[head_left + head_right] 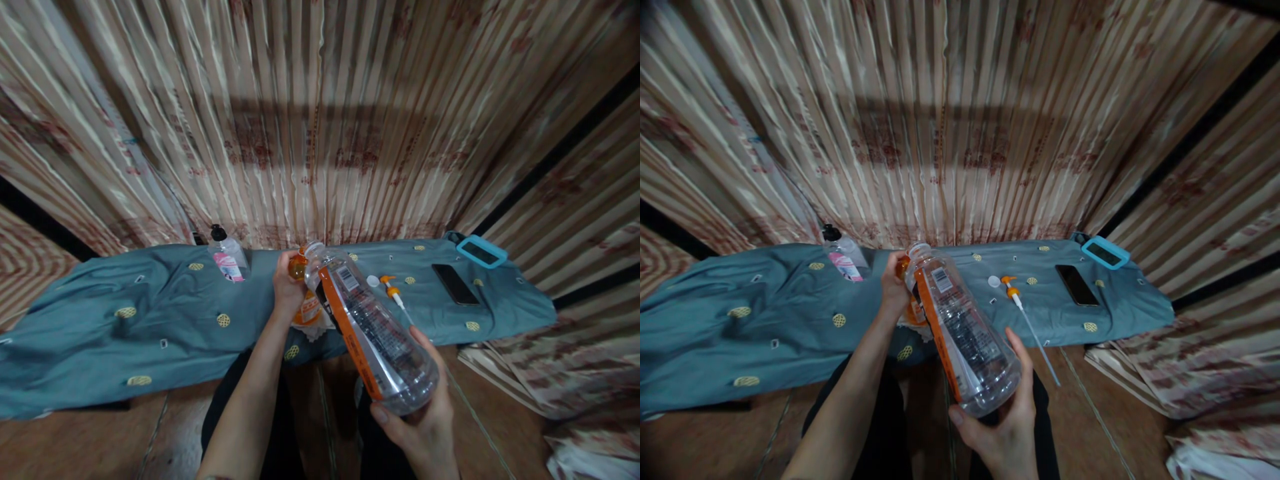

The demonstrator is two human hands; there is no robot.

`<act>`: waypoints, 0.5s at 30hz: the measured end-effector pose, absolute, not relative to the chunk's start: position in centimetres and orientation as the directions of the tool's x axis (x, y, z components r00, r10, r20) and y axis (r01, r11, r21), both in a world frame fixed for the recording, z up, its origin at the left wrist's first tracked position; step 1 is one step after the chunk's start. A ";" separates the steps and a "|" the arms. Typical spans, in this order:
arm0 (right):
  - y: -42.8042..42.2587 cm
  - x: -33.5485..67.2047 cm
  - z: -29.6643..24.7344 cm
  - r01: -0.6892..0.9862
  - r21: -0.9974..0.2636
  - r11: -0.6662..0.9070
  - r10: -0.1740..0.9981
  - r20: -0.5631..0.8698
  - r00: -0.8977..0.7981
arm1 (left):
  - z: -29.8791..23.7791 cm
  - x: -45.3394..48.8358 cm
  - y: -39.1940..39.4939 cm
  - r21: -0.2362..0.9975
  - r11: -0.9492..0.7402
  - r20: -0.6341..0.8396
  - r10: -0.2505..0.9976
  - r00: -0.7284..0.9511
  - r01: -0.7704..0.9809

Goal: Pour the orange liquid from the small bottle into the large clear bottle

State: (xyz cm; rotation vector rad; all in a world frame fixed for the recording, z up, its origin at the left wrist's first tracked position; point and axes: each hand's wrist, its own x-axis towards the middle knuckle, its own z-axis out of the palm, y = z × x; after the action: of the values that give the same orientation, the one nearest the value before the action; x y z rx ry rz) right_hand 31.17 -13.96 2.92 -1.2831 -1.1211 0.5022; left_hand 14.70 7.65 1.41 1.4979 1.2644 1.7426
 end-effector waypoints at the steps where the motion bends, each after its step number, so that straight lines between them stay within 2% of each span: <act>1: -14.0 31.2 2.9 0.278 -0.921 0.272 0.825 0.372 0.426 | 1.4 14.7 7.7 0.882 -0.432 0.469 0.845 -0.257 0.187; 15: -14.1 30.7 3.2 0.256 -0.937 0.237 0.822 0.334 0.460 | 1.2 14.8 7.8 0.865 -0.454 0.499 0.825 -0.264 0.214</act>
State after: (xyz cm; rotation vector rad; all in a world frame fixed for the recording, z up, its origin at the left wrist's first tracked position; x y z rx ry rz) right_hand 30.73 -14.06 3.23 -1.3172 -1.0724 0.5128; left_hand 14.76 7.79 1.25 1.5307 1.2761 1.7662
